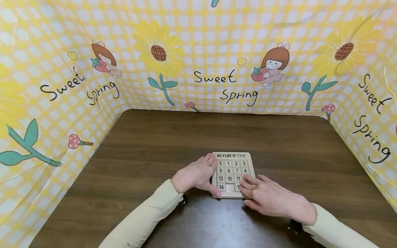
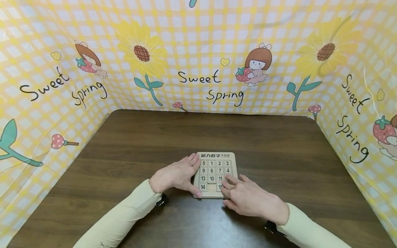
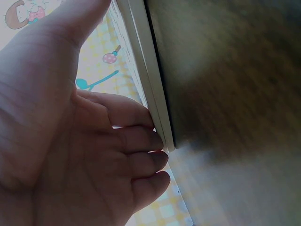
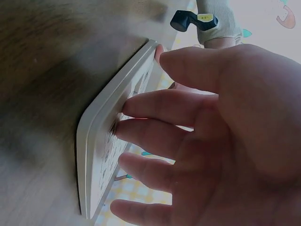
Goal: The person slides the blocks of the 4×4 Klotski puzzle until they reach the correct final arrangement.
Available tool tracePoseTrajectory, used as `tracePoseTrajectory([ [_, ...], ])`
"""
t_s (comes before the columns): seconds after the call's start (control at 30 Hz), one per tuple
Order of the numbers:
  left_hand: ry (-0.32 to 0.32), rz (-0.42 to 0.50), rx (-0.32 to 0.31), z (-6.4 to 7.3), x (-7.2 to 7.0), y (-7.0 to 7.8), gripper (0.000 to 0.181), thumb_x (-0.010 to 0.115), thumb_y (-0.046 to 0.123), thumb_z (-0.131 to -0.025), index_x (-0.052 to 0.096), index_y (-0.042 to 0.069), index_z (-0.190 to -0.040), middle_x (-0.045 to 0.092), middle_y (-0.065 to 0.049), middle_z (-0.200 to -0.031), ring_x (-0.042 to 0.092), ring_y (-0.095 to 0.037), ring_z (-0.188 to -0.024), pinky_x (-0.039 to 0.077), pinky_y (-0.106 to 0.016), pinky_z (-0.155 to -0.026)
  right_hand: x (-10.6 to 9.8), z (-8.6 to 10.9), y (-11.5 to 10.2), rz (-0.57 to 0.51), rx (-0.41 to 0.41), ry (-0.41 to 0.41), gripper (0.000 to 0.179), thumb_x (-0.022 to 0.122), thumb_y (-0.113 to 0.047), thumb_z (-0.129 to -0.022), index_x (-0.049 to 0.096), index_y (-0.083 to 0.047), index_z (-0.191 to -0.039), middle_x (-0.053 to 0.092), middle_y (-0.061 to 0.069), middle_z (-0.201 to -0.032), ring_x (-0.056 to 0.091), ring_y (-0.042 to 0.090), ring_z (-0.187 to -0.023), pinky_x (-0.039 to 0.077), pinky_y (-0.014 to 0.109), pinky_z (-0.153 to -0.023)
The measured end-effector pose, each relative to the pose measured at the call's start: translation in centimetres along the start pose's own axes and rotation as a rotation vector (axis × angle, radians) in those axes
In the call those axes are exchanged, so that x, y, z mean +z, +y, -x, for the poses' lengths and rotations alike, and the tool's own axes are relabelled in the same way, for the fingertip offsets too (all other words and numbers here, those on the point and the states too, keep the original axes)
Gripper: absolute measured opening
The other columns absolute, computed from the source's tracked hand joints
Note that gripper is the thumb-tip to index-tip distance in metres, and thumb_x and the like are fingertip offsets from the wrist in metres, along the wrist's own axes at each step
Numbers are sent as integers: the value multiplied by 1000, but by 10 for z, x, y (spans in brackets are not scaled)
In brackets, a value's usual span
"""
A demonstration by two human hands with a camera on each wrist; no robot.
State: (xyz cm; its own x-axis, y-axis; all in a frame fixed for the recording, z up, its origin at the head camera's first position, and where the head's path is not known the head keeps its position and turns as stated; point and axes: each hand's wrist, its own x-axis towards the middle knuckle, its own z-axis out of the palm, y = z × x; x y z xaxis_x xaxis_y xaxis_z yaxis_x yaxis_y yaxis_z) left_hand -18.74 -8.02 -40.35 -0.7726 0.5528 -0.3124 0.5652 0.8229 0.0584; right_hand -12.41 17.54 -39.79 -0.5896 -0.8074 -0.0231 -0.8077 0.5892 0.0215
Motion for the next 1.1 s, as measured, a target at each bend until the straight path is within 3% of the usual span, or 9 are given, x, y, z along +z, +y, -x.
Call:
tracePoseTrajectory([
  [0.47, -8, 20, -13, 0, 1, 0, 125, 67, 77, -70, 17, 1, -156, 10, -17, -165, 13, -28, -154, 18, -39, -126, -3, -6, 0, 23, -13, 45, 44, 59, -36, -97, 63, -8, -130, 62, 12, -136, 52, 32, -133, 48, 56, -100],
  [0.63, -4, 29, -15, 1, 1, -1, 125, 67, 76, -71, 18, 0, -156, 11, -17, -165, 13, -28, -154, 18, -39, -126, -1, -17, -7, 31, -71, 72, 45, 61, -39, -95, 61, -11, -130, 62, 8, -135, 52, 30, -132, 49, 54, -99],
  [0.9, -1, 38, -7, 1, 0, -1, 125, 67, 77, -71, 17, -1, -156, 10, -19, -164, 13, -28, -153, 19, -39, -126, 3, -32, -17, 44, -109, 10, 50, 55, -41, -98, 56, -12, -138, 55, 7, -144, 47, 29, -137, 46, 54, -104],
  [1.1, 2, 37, -6, 1, -1, 0, 125, 67, 76, -71, 16, -1, -156, 11, -19, -164, 13, -29, -153, 19, -39, -125, 5, -35, -18, 31, -122, 16, 48, 55, -41, -98, 57, -14, -137, 56, 6, -143, 48, 28, -137, 47, 55, -103],
])
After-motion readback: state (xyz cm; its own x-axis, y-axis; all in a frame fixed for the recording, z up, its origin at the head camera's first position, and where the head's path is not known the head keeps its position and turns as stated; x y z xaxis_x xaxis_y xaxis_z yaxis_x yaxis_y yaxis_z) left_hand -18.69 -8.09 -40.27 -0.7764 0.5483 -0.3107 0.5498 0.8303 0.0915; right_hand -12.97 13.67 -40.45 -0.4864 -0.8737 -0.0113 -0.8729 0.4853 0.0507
